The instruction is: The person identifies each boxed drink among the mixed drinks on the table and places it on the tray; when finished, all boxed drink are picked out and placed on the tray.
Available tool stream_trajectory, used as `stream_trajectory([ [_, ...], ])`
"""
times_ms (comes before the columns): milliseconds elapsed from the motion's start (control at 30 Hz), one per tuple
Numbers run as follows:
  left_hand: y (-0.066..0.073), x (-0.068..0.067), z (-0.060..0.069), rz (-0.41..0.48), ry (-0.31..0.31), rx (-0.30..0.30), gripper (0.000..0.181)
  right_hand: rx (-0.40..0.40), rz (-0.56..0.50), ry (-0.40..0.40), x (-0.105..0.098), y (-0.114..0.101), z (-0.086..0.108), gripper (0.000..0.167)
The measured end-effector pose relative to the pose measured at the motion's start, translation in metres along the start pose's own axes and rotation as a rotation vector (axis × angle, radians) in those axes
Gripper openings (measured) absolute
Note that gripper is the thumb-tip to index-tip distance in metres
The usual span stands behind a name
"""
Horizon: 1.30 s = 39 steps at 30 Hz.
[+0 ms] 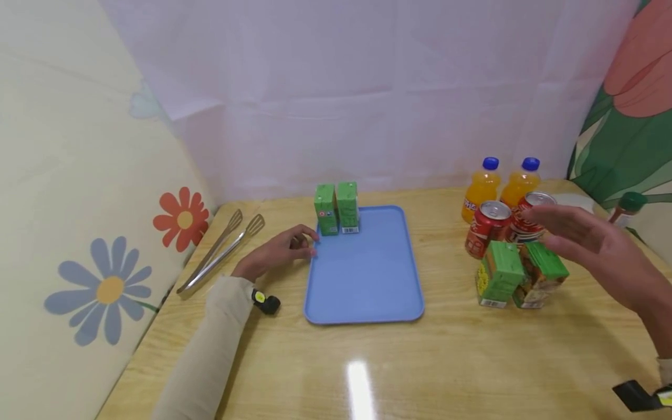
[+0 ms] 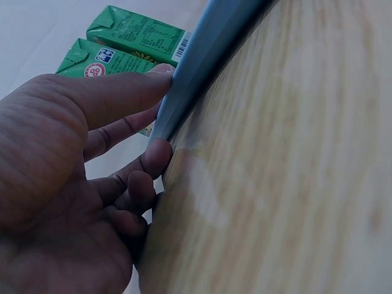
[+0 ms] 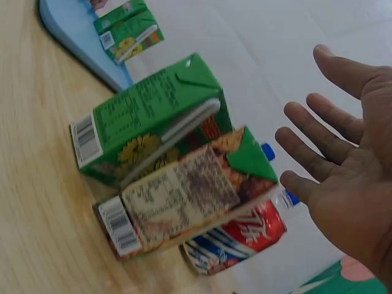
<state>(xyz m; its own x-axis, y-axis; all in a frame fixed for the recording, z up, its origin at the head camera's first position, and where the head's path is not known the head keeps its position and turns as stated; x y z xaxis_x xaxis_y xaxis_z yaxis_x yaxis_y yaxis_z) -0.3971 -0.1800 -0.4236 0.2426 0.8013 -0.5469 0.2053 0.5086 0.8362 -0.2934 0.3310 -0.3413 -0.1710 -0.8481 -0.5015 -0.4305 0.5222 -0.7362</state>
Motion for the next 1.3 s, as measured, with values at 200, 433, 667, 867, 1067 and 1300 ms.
stream_trajectory([
  [200, -0.004, -0.001, 0.000, -0.009, 0.013, -0.003, 0.035, -0.041, -0.024, -0.008, -0.005, 0.010, 0.012, 0.052],
  [433, -0.004, -0.001, 0.002, -0.006, 0.013, -0.002, 0.038, -0.103, -0.275, -0.041, -0.001, 0.021, 0.027, 0.054],
  [667, -0.005, 0.000, 0.004, -0.003, 0.006, -0.014, 0.040, -0.048, -0.236, -0.027, 0.007, 0.042, 0.037, 0.067],
  [867, -0.006, 0.000, 0.003, 0.000, 0.008, -0.006, 0.035, 0.105, -0.040, -0.026, 0.014, 0.071, 0.044, 0.076],
  [1067, -0.003, 0.002, 0.002, 0.013, -0.002, 0.010, 0.034, 0.168, -0.050, -0.015, 0.015, 0.085, 0.048, 0.074],
  [1300, -0.001, 0.003, 0.001, 0.023, -0.008, 0.010, 0.035, 0.072, -0.224, 0.095, 0.009, 0.075, 0.045, 0.071],
])
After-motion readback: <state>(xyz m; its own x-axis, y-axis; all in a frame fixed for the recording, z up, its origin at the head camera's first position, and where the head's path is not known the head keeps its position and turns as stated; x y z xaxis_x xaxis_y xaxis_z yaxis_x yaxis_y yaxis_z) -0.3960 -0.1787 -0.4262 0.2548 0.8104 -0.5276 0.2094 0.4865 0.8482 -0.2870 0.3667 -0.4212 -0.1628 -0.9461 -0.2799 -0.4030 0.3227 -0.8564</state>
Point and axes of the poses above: each hand's wrist, its own z-axis away from the middle knuckle, its own x-axis out of the palm, y = z × x, the point moved 8 cm from there along -z, towards the middle knuckle, and after that the axes turned 12 degrees about y, right-handed, at the moved point
